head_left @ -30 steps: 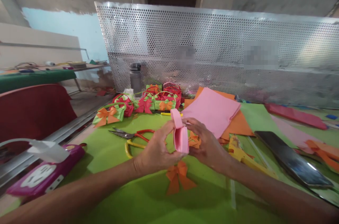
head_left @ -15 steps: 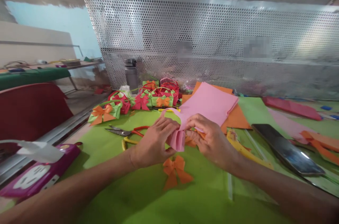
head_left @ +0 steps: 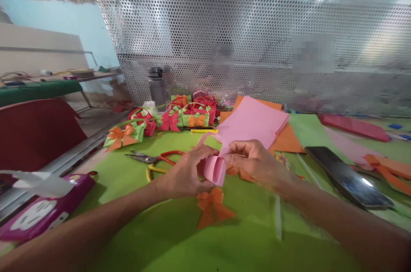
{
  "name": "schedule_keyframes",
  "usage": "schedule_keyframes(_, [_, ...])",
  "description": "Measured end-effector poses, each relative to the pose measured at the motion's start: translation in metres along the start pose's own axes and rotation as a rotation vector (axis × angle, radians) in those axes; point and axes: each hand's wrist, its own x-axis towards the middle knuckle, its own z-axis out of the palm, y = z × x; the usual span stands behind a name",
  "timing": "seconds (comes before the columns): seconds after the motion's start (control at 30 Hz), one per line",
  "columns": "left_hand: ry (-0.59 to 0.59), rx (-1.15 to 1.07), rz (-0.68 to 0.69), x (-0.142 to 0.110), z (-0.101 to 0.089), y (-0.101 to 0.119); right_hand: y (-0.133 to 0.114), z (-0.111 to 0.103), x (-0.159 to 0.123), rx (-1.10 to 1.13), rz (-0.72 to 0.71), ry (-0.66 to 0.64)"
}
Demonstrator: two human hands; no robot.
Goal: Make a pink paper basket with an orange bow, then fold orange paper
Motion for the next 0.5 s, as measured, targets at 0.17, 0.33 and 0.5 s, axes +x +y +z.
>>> schedule_keyframes(0.17, [0.008, -0.073, -0.108, -0.0009, -0.0023, 0.0058, -0.0022, 0.0035, -0.0015, 0.14, -0.019, 0.062])
schedule_keyframes(0.33, [0.006, -0.126, -0.13, -0.0011, -0.0025, 0.008, -0.0039, 0.0051, -0.0042, 0.035, -0.187, 0.062])
schedule_keyframes(0.5, [0.015, -0.106, -0.083, -0.0015, 0.0003, 0.0064, -0.0023, 0.0054, -0.0073, -0.23, -0.35, 0.106])
